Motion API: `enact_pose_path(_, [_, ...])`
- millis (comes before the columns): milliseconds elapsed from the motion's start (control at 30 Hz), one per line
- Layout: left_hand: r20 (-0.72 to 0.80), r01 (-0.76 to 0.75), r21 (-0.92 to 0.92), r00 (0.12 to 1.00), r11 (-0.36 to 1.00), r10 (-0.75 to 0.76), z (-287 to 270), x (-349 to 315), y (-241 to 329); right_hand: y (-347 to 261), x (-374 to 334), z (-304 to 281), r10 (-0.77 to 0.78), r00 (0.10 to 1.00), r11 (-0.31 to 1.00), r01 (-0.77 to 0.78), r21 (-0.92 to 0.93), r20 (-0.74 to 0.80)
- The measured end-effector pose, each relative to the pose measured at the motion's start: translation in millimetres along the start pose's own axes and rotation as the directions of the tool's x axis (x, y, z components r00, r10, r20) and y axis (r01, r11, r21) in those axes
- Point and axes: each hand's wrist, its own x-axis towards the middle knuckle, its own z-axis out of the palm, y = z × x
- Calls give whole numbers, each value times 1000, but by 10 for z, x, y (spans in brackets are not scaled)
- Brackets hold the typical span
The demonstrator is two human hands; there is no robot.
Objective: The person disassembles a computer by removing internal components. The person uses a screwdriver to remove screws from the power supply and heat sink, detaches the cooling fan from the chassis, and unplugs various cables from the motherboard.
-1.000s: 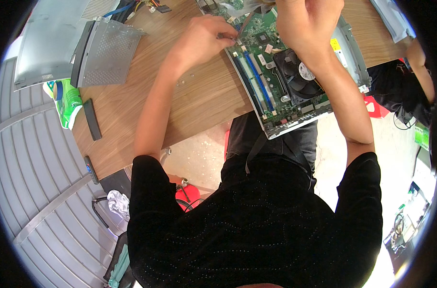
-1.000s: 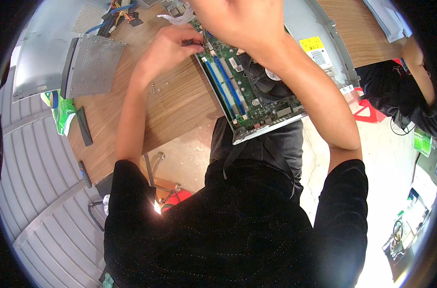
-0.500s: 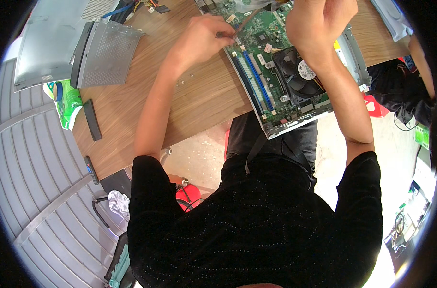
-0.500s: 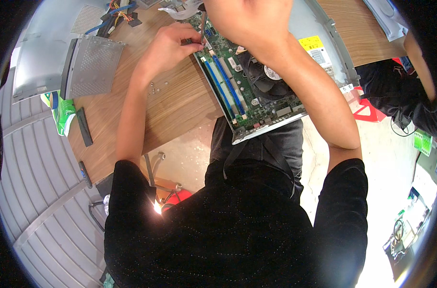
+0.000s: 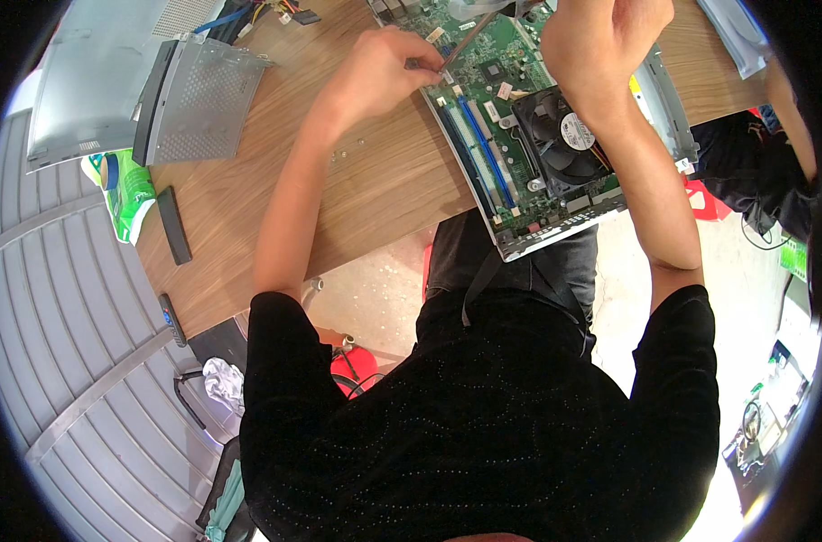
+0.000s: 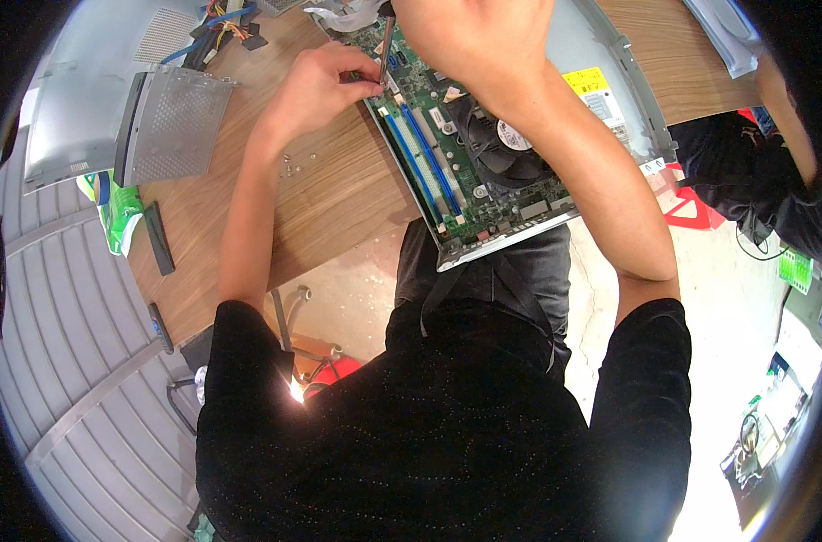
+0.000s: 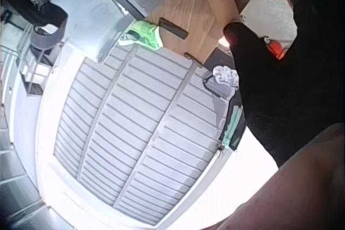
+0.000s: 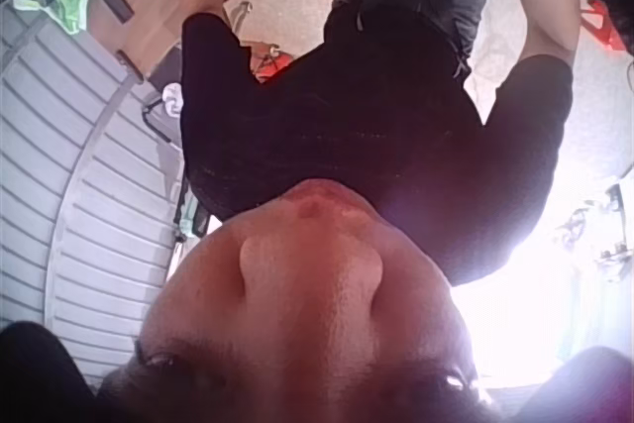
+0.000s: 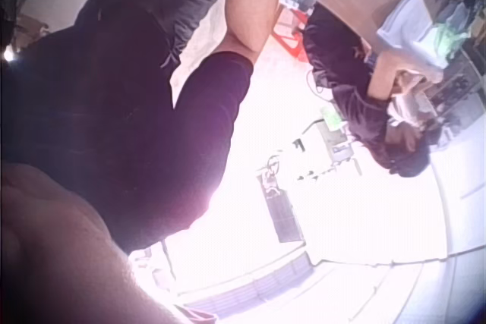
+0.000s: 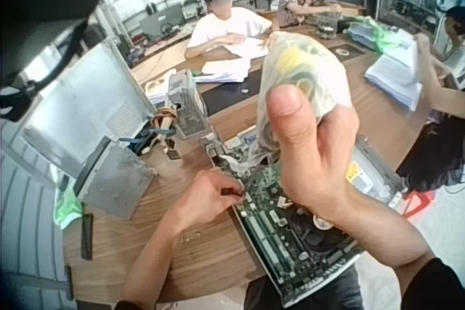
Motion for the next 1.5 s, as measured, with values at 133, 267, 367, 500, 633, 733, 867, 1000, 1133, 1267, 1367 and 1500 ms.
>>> enact_pose_path(133, [43, 132, -76, 991, 988, -129, -59, 7, 41, -91, 17, -38, 4, 997, 1000, -5, 14, 81])
enact_pose_path(267, [49, 153, -131, 988, 980, -147, -77, 10, 18, -47, -7, -73, 30, 999, 998, -31, -62, -17])
enact_pose_path(367, [63, 173, -146, 984, 974, -165, -94, 25, 28, 36, -16, -58, 12, 996, 1000, -14, -18, -85])
enact_pose_path(500, [81, 215, -217, 976, 952, -201, -111, 35, -8, 29, 8, -32, -55, 972, 997, 42, -61, -229])
enact_pose_path(633, [135, 254, -349, 966, 902, -220, -97, 60, -11, 113, 76, -169, -114, 979, 988, 94, -118, -169])
enact_pose_path(733, [144, 262, -302, 963, 917, -228, -110, 59, 16, 53, 83, -152, -48, 977, 990, 18, -142, -207])
enact_pose_path(867, [129, 230, -288, 971, 930, -200, -94, 52, -9, 44, 104, -188, -102, 985, 991, 88, -105, -137])
enact_pose_path(1000, [116, 209, -292, 976, 933, -183, -88, 48, -9, 47, 102, -137, -58, 980, 989, 31, -142, -192])
enact_pose_path(1133, [140, 219, -303, 973, 928, -184, -96, 47, -27, 78, 104, -163, -91, 981, 987, 66, -145, -173])
enact_pose_path(1267, [146, 228, -309, 971, 923, -191, -107, 44, -13, 25, 103, -130, -15, 977, 986, -20, -164, -214])
enact_pose_path(1367, [131, 238, -284, 969, 929, -208, -105, 52, 18, 81, 104, -203, -111, 986, 979, 86, -185, -127])
enact_pose_path(1500, [127, 242, -296, 969, 924, -213, -122, 40, 15, 23, 93, -73, -130, 978, 982, 105, -156, -161])
